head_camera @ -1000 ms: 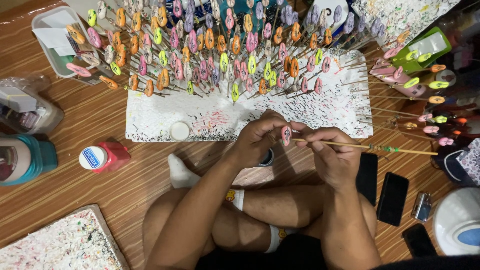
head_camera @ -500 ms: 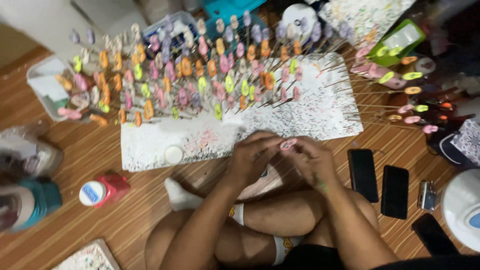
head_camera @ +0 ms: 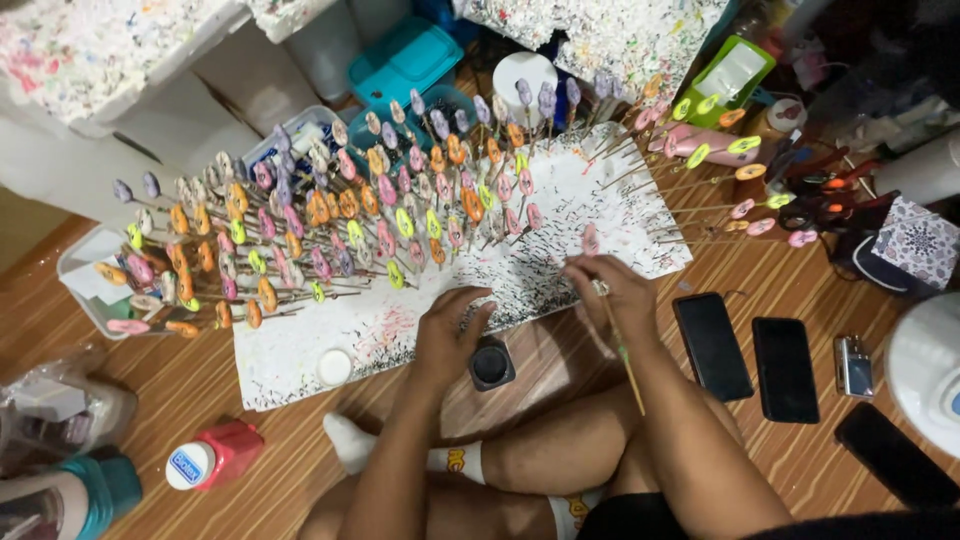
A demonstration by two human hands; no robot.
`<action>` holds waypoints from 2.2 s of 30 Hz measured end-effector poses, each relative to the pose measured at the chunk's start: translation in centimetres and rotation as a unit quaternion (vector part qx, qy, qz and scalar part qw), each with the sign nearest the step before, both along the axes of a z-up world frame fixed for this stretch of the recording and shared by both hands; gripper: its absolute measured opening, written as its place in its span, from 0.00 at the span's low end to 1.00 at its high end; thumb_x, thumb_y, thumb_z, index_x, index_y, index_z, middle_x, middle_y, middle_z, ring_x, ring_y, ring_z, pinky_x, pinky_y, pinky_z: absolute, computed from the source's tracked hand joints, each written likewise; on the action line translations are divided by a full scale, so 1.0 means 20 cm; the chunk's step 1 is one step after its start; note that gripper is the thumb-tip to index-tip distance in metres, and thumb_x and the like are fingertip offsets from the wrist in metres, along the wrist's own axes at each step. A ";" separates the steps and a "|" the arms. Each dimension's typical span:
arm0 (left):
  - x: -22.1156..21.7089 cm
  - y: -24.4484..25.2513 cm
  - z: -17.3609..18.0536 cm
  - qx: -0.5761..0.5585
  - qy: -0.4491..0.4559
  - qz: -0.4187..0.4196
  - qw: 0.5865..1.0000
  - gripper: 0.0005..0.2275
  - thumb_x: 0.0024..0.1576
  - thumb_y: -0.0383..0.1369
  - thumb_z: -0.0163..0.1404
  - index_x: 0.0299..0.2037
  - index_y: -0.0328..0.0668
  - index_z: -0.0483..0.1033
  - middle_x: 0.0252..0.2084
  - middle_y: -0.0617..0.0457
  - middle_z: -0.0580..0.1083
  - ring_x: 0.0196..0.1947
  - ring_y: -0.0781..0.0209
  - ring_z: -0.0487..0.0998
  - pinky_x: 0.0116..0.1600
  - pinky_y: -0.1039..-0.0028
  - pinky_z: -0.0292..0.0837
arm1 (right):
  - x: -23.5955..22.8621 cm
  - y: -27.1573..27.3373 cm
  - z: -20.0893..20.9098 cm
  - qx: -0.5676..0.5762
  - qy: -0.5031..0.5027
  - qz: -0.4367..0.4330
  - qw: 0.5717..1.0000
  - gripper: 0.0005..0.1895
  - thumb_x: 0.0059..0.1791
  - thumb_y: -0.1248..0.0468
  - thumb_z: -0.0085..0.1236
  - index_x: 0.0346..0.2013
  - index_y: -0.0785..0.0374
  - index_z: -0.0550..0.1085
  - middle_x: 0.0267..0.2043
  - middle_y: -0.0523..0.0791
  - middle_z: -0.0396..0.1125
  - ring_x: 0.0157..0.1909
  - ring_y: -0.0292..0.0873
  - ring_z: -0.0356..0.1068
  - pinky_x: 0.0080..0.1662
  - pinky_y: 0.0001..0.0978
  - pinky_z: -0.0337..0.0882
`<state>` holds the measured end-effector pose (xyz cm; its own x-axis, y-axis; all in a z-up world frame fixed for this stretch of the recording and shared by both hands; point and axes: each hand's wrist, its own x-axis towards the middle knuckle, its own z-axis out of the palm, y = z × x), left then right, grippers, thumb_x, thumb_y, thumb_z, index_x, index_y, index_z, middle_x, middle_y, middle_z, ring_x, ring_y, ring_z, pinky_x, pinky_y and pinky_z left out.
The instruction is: Painting and detailing small fishing lures mounted on sticks.
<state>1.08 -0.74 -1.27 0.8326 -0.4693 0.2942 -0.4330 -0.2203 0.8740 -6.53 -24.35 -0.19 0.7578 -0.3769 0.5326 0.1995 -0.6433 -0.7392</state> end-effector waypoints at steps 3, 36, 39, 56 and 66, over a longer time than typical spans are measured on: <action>0.03 0.01 -0.10 0.084 0.012 0.014 0.996 0.10 0.61 0.32 0.56 0.49 0.36 0.81 0.45 0.38 0.80 0.49 0.37 0.80 0.54 0.51 0.75 | 0.10 -0.13 -0.04 -0.015 -0.008 -0.038 0.999 0.04 0.50 0.65 0.69 0.39 0.55 0.83 0.36 0.42 0.78 0.39 0.44 0.79 0.43 0.29 0.76; 0.16 -0.05 -0.34 0.235 -0.037 0.019 0.971 0.14 0.53 0.37 0.59 0.48 0.44 0.80 0.50 0.50 0.76 0.51 0.50 0.75 0.56 0.65 0.71 | 0.83 -0.19 -0.29 0.044 -0.007 -0.048 0.998 0.06 0.51 0.68 0.65 0.42 0.65 0.81 0.39 0.48 0.78 0.32 0.37 0.74 0.35 0.24 0.73; 0.17 -0.06 -0.34 0.263 -0.018 0.011 0.965 0.15 0.54 0.37 0.59 0.49 0.44 0.81 0.51 0.49 0.76 0.53 0.50 0.75 0.57 0.64 0.71 | 0.83 -0.17 -0.24 0.039 -0.011 -0.042 0.998 0.06 0.51 0.70 0.64 0.42 0.68 0.81 0.39 0.47 0.77 0.33 0.38 0.73 0.37 0.25 0.71; 0.15 -0.04 -0.37 0.261 -0.028 0.010 0.965 0.15 0.55 0.39 0.58 0.50 0.44 0.80 0.52 0.47 0.75 0.53 0.48 0.74 0.57 0.63 0.70 | 0.93 -0.17 -0.47 0.171 -0.009 -0.025 0.985 0.12 0.49 0.77 0.65 0.46 0.64 0.81 0.41 0.44 0.77 0.29 0.28 0.68 0.30 0.14 0.65; 0.15 -0.05 -0.35 0.246 -0.025 0.010 0.969 0.14 0.56 0.40 0.56 0.49 0.44 0.80 0.51 0.48 0.75 0.53 0.48 0.73 0.57 0.62 0.69 | 0.94 -0.19 -0.52 0.313 0.033 -0.005 0.949 0.08 0.52 0.73 0.61 0.45 0.67 0.81 0.27 0.39 0.73 0.15 0.25 0.55 0.21 0.16 0.56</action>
